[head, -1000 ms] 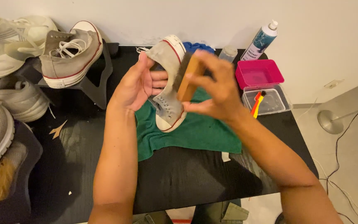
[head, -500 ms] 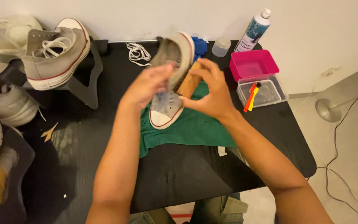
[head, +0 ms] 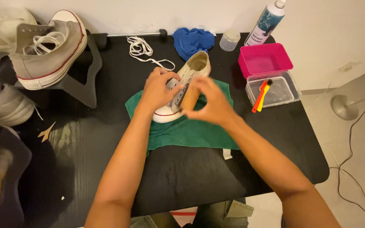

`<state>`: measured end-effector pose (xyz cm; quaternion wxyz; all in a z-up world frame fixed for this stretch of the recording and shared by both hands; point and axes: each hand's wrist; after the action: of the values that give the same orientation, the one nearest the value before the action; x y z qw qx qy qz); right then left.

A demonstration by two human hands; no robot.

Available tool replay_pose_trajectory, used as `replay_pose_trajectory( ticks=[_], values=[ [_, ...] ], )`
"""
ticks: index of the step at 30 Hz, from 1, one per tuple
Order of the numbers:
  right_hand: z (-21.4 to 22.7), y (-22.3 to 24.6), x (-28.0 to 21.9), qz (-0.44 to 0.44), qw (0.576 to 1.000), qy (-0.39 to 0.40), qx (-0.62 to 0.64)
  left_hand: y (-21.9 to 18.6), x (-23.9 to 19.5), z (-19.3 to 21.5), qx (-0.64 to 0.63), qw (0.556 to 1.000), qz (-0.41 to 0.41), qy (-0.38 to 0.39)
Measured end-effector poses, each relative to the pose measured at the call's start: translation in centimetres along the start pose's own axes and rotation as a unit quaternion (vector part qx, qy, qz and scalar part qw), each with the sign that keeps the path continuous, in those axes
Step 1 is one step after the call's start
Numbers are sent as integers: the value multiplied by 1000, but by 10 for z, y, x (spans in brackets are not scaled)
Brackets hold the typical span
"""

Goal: The person scrubs a white canvas sneaker with a wooden-handled brush, focusing on the toe cap, sides, and heel. They rotate the shoe to clean different areas and briefly dip the brush into a pink container of liquid before continuing to scrub the shoe's exterior.

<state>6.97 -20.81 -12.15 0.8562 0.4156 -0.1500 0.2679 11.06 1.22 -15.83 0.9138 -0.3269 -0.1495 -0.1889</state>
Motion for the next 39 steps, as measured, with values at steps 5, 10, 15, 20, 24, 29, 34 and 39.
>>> replay_pose_trajectory(
  ticks=[5, 10, 15, 20, 24, 29, 34, 39],
  values=[
    [11, -40, 28, -29, 994, -63, -85, -5, -9, -2, -34, 998, 13, 59],
    [-2, -16, 7, -104, 992, 71, 1, -28, -6, 18, 23, 997, 21, 71],
    [19, -55, 38, -110, 991, -31, -73, -29, -5, 15, 45, 991, 74, 104],
    [-8, -19, 16, -100, 994, 3, -50, -42, -5, 21, 59, 980, 116, 154],
    [4, -45, 29, -80, 990, -49, -105, -55, -3, 35, 148, 959, 96, 220],
    [22, -56, 25, -144, 987, -63, 11, -110, -10, 46, 166, 933, 149, 281],
    [40, -44, 17, -163, 981, -93, 57, -85, -8, 1, 175, 935, 199, 236],
    [59, -16, -3, -103, 986, -118, 61, -84, -18, 30, 166, 956, 135, 202]
  ],
)
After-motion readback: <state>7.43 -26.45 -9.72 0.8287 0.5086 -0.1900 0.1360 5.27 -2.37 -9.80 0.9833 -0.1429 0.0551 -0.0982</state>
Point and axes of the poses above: each hand's wrist, its own x-axis towards the middle knuckle, its own z-axis out of the back of the hand, y = z × x, and after that the axes turned 11 degrees about -z, right-handed
